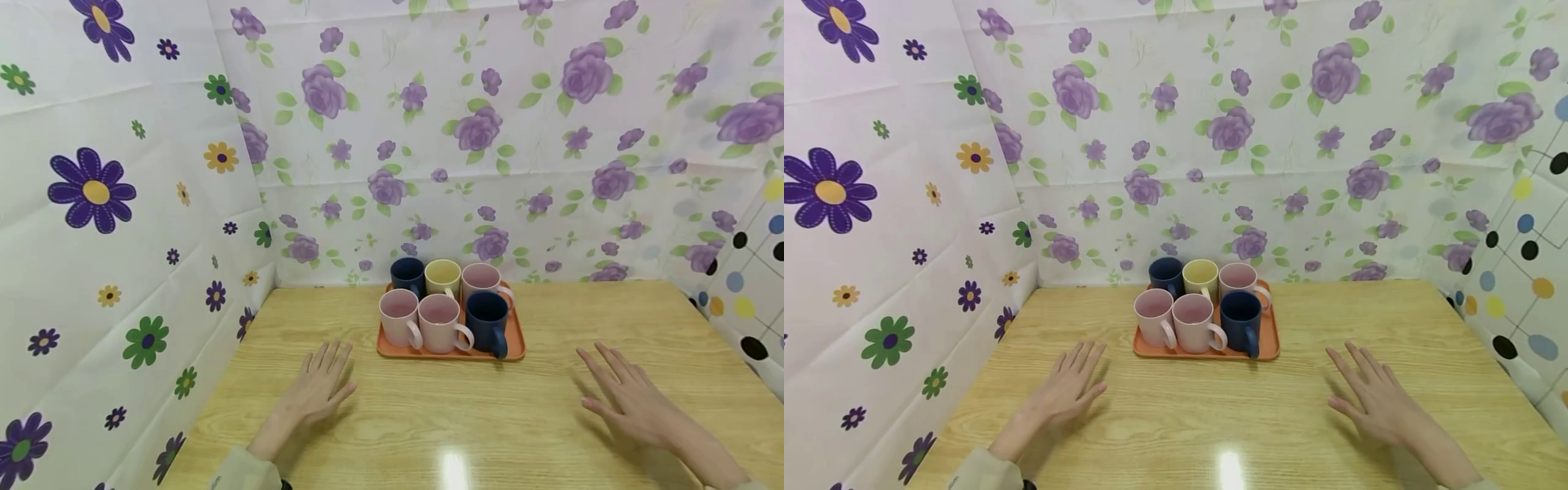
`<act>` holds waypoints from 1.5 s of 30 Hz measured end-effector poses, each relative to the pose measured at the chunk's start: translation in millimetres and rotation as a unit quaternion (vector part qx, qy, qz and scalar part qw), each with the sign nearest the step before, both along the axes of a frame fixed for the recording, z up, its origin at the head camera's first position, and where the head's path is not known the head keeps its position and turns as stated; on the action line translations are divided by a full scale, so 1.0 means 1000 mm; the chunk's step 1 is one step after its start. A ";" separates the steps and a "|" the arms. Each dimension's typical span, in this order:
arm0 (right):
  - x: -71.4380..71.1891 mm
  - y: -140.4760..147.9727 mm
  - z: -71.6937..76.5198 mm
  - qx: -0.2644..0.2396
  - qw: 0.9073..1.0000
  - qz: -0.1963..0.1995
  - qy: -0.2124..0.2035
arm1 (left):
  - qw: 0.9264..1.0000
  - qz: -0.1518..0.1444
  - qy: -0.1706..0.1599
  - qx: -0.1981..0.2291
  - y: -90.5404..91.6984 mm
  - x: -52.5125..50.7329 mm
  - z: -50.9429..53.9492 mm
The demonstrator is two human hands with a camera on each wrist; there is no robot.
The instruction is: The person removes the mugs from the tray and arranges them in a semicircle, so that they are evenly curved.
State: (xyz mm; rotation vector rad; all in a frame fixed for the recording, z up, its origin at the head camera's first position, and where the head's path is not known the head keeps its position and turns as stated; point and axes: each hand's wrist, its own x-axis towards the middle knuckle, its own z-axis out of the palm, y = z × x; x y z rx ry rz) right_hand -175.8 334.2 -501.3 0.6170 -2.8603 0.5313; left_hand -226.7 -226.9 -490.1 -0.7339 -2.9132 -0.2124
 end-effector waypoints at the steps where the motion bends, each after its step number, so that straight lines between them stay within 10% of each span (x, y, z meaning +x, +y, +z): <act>1: 0.000 0.000 0.001 -0.004 1.000 0.004 -0.001 | 1.000 -0.001 -0.001 0.004 0.000 0.000 0.000; 31: -0.017 -0.020 0.006 -0.026 0.995 0.049 0.080 | 0.997 0.015 -0.056 0.054 0.002 -0.001 -0.005; 45: -0.021 -0.034 0.012 -0.124 0.992 0.025 0.007 | 0.987 -0.009 -0.059 0.149 0.011 -0.005 -0.009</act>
